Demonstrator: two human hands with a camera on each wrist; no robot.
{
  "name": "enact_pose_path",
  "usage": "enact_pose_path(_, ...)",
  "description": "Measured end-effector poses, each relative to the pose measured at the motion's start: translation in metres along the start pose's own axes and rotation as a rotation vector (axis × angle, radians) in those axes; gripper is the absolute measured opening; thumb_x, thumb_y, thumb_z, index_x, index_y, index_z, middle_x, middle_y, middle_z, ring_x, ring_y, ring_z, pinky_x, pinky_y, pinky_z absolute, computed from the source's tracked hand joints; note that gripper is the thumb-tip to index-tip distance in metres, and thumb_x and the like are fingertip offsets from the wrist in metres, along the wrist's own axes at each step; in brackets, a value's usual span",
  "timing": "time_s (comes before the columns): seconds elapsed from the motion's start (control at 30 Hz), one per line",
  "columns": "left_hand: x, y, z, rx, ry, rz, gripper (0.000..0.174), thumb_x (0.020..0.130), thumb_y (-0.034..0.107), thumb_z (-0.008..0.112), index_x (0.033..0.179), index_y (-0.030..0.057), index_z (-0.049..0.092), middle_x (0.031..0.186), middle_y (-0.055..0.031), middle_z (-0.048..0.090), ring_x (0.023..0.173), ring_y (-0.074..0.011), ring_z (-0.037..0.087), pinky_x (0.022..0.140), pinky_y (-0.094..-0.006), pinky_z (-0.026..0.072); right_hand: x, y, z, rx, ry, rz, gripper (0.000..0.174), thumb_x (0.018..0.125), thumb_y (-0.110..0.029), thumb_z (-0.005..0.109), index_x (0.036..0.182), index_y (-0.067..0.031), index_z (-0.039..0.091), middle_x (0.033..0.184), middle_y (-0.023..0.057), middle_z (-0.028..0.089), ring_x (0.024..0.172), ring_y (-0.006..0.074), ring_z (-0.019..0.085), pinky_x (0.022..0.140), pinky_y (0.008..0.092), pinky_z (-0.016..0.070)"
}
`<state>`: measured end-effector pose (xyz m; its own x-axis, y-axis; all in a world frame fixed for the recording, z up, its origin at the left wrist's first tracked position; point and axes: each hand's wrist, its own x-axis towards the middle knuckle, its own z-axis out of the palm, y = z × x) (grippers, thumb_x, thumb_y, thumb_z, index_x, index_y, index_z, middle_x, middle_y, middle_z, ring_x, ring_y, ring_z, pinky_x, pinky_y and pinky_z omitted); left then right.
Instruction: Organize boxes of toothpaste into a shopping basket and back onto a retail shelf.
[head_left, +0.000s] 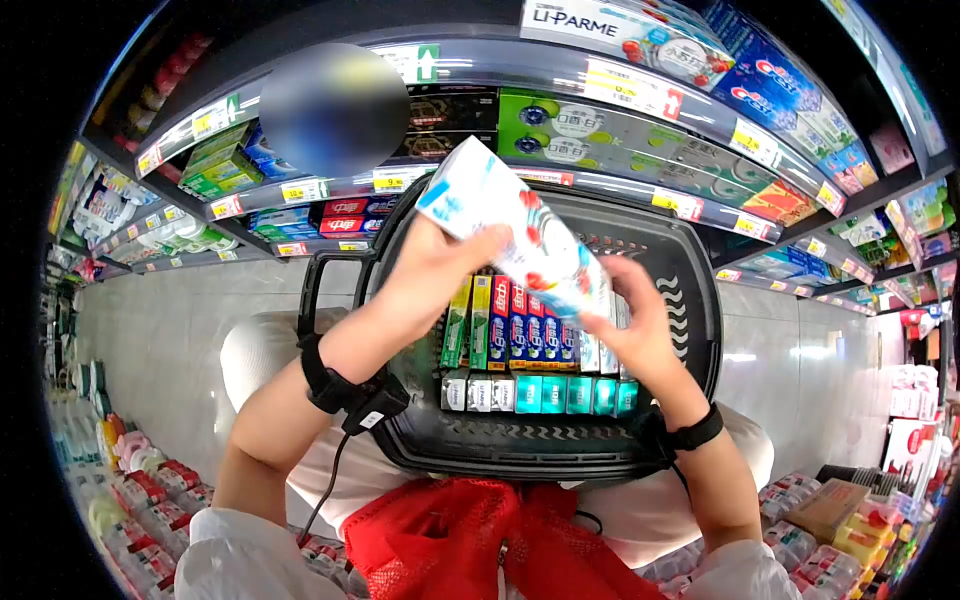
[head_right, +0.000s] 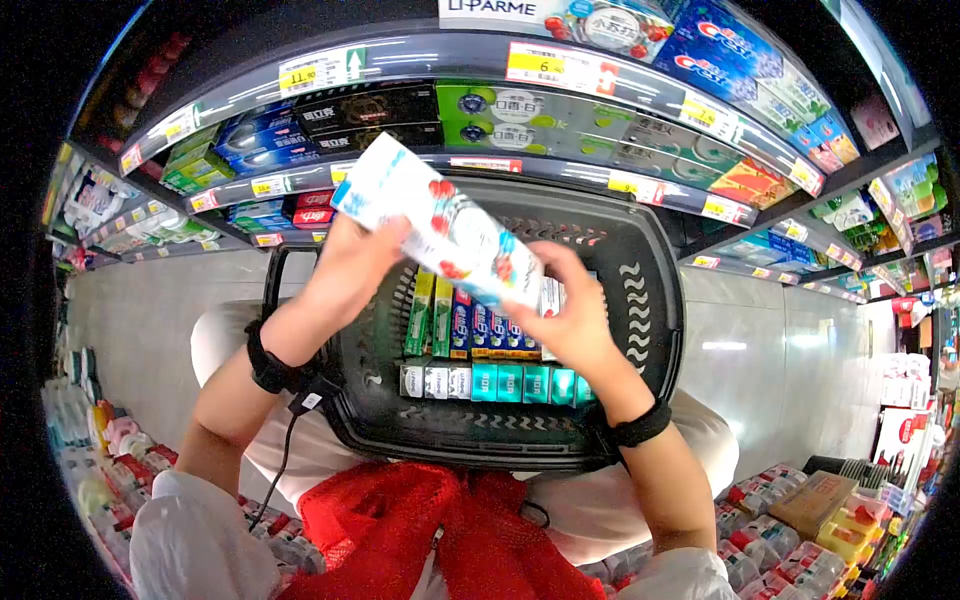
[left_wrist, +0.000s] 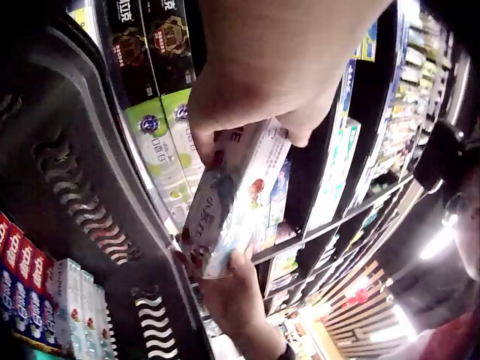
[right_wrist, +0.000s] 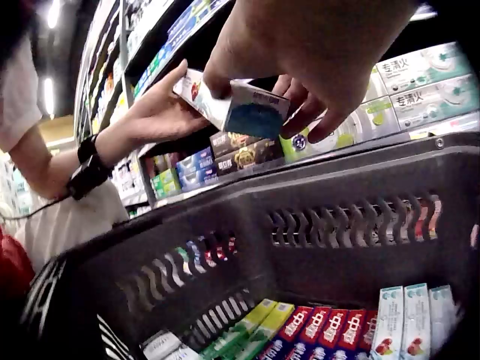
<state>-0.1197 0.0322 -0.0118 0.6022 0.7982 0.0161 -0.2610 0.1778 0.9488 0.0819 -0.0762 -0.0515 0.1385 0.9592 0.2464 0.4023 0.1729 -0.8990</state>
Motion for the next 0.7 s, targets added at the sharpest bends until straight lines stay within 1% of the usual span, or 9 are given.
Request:
enact_pose_path(0.03,0.004,0.009,-0.002,-0.127,0.061,-0.044,0.042,0.082,0.011,0.059,0.117,0.0000,0.038,0.109,-0.0084,0.052,0.100,-0.0158,0.053,0.087,-0.0319,0.0440,0.001,-0.004,-0.003,0.230,0.056,0.084,0.046,0.072,-0.014,0.065,0.112,0.0004,0.047,0.101,0.0106,0.056,0.094,0.0172,0.055,0.084,0.0295,0.0421)
enact_pose_path(0.1,0.007,0.016,-0.007,-0.156,0.067,-0.071,0.050,0.084,0.018,0.056,0.122,-0.0003,0.029,0.112,-0.0106,0.046,0.106,-0.0186,0.049,0.089,-0.0349,0.0442,0.009,-0.003,-0.015,0.323,0.116,0.249,0.039,0.080,-0.017,0.055,0.114,0.0013,0.048,0.102,0.0107,0.056,0.095,0.0163,0.054,0.085,0.0280,0.0408)
enact_pose_path(0.17,0.003,0.017,-0.006,-0.155,0.087,-0.151,0.050,0.086,0.023,0.054,0.121,-0.0008,0.029,0.112,-0.0115,0.047,0.106,-0.0206,0.048,0.088,-0.0349,0.0451,0.014,-0.007,-0.017,0.488,0.133,0.275,0.046,0.088,-0.033,0.042,0.113,0.0046,0.048,0.106,0.0129,0.055,0.095,0.0164,0.053,0.085,0.0280,0.0400)
enact_pose_path(0.27,-0.001,0.018,-0.003,-0.100,0.051,-0.191,0.052,0.087,0.028,0.052,0.122,-0.0012,0.028,0.111,-0.0133,0.047,0.103,-0.0220,0.050,0.087,-0.0349,0.0458,0.013,-0.002,-0.022,0.581,0.122,0.270,0.049,0.088,-0.036,0.040,0.114,0.0053,0.047,0.107,0.0133,0.055,0.097,0.0173,0.052,0.087,0.0284,0.0386)
enact_pose_path(0.5,0.003,0.005,-0.003,0.007,-0.106,-0.353,0.050,0.089,0.036,0.047,0.121,0.0006,0.031,0.111,-0.0133,0.049,0.096,-0.0206,0.055,0.079,-0.0331,0.0492,0.003,-0.014,-0.042,0.646,0.035,0.108,0.057,0.081,-0.036,0.050,0.122,0.0026,0.040,0.117,0.0142,0.048,0.107,0.0189,0.048,0.092,0.0302,0.0364)
enact_pose_path(0.57,0.001,0.005,0.000,0.091,-0.143,-0.320,0.053,0.089,0.041,0.043,0.121,0.0003,0.031,0.109,-0.0133,0.050,0.094,-0.0202,0.056,0.076,-0.0322,0.0508,-0.001,-0.021,-0.047,0.703,0.048,0.097,0.059,0.081,-0.037,0.051,0.123,0.0018,0.039,0.116,0.0130,0.048,0.107,0.0193,0.048,0.094,0.0305,0.0343)
enact_pose_path(0.6,0.001,0.006,0.001,0.084,-0.145,-0.340,0.054,0.089,0.043,0.041,0.121,0.0005,0.032,0.106,-0.0129,0.051,0.092,-0.0202,0.057,0.074,-0.0318,0.0512,-0.002,-0.021,-0.048,0.771,0.085,0.089,0.052,0.083,-0.033,0.051,0.121,0.0015,0.041,0.113,0.0114,0.050,0.103,0.0173,0.050,0.088,0.0311,0.0403)
enact_pose_path(0.63,0.001,0.007,0.002,0.078,-0.145,-0.358,0.054,0.089,0.044,0.040,0.120,0.0008,0.033,0.104,-0.0126,0.053,0.090,-0.0202,0.057,0.073,-0.0315,0.0516,-0.003,-0.024,-0.049,0.773,0.097,0.082,0.052,0.083,-0.033,0.051,0.121,0.0015,0.041,0.113,0.0114,0.050,0.103,0.0173,0.050,0.088,0.0311,0.0403)
enact_pose_path(0.7,0.001,0.005,-0.001,0.085,-0.145,-0.396,0.055,0.089,0.049,0.037,0.114,0.0001,0.043,0.098,-0.0113,0.055,0.088,-0.0190,0.058,0.072,-0.0307,0.0511,0.000,-0.035,-0.050,0.668,0.166,0.186,0.041,0.085,-0.027,0.051,0.115,0.0009,0.044,0.107,0.0094,0.053,0.097,0.0147,0.052,0.077,0.0300,0.0466)
